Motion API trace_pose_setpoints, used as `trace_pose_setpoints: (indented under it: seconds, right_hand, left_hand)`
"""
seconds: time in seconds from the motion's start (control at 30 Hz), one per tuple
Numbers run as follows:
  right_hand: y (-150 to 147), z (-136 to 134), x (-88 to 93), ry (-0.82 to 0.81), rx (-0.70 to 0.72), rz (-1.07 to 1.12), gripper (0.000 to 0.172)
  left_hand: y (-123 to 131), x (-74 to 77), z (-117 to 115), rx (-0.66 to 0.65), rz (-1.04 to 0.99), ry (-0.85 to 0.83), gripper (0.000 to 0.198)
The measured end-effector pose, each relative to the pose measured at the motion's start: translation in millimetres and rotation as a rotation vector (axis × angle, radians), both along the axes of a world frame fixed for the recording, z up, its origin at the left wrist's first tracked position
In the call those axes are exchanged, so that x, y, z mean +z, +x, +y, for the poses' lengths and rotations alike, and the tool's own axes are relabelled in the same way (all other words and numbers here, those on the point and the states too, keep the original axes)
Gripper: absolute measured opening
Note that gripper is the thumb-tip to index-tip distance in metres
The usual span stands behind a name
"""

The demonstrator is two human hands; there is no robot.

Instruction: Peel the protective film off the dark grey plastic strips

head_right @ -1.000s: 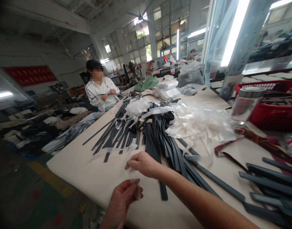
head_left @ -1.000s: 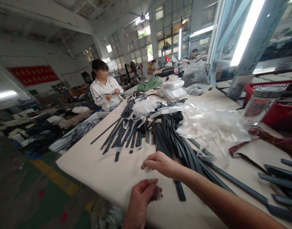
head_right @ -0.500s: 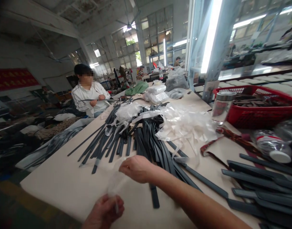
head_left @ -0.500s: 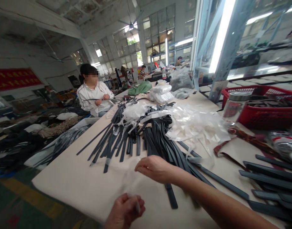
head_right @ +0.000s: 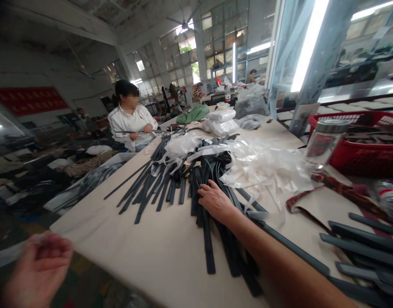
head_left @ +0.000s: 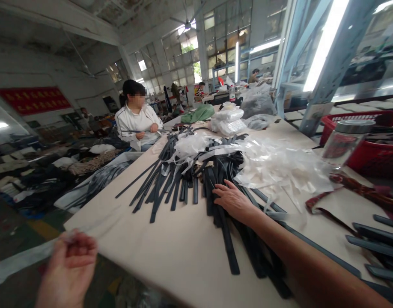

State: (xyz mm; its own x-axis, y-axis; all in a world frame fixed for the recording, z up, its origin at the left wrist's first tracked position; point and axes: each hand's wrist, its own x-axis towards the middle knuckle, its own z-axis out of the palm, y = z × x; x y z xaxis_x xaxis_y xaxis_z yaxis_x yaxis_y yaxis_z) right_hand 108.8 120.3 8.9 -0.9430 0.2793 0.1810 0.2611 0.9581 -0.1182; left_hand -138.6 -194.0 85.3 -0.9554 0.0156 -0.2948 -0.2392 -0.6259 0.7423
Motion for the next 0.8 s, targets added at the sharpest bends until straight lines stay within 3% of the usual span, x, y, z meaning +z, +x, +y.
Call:
trace_pose_setpoints:
  seconds: [0.07, 0.13, 0.23, 0.37, 0.47, 0.63, 0.8]
  right_hand:
    - [-1, 2, 1.7, -0.003, 0.026, 0.011, 0.021]
    - [-2, 0, 6.7, -0.028, 0.067, 0.028, 0.022]
    - [-4, -15, 20.5, -0.081, 0.140, 0.061, 0.021]
    - [-5, -50, 42.6, -0.267, 0.264, 0.130, 0.019]
    - [-5, -70, 51.1, -0.393, 0.282, 0.136, 0.015]
    - [-8, -79, 48.6, -0.473, 0.218, 0.141, 0.027]
    - [-12, -80, 43.0, -0.487, 0.209, 0.132, 0.027]
  left_hand:
    - [18, -29.9, 21, -0.164, -0.037, 0.032, 0.026]
    - [36, -55.1, 38, -0.326, -0.187, 0.082, 0.026]
    - [58, -74.8, 55, -0.440, -0.286, 0.167, 0.019]
    - [73, -76.3, 68, -0.439, -0.298, 0.208, 0.018]
    - [77, -73.7, 71, -0.395, -0.289, 0.210, 0.016]
    - [82, -75.9, 66, -0.355, -0.292, 0.196, 0.011]
    - [85, -80.1, 66, -0.361, -0.283, 0.221, 0.011]
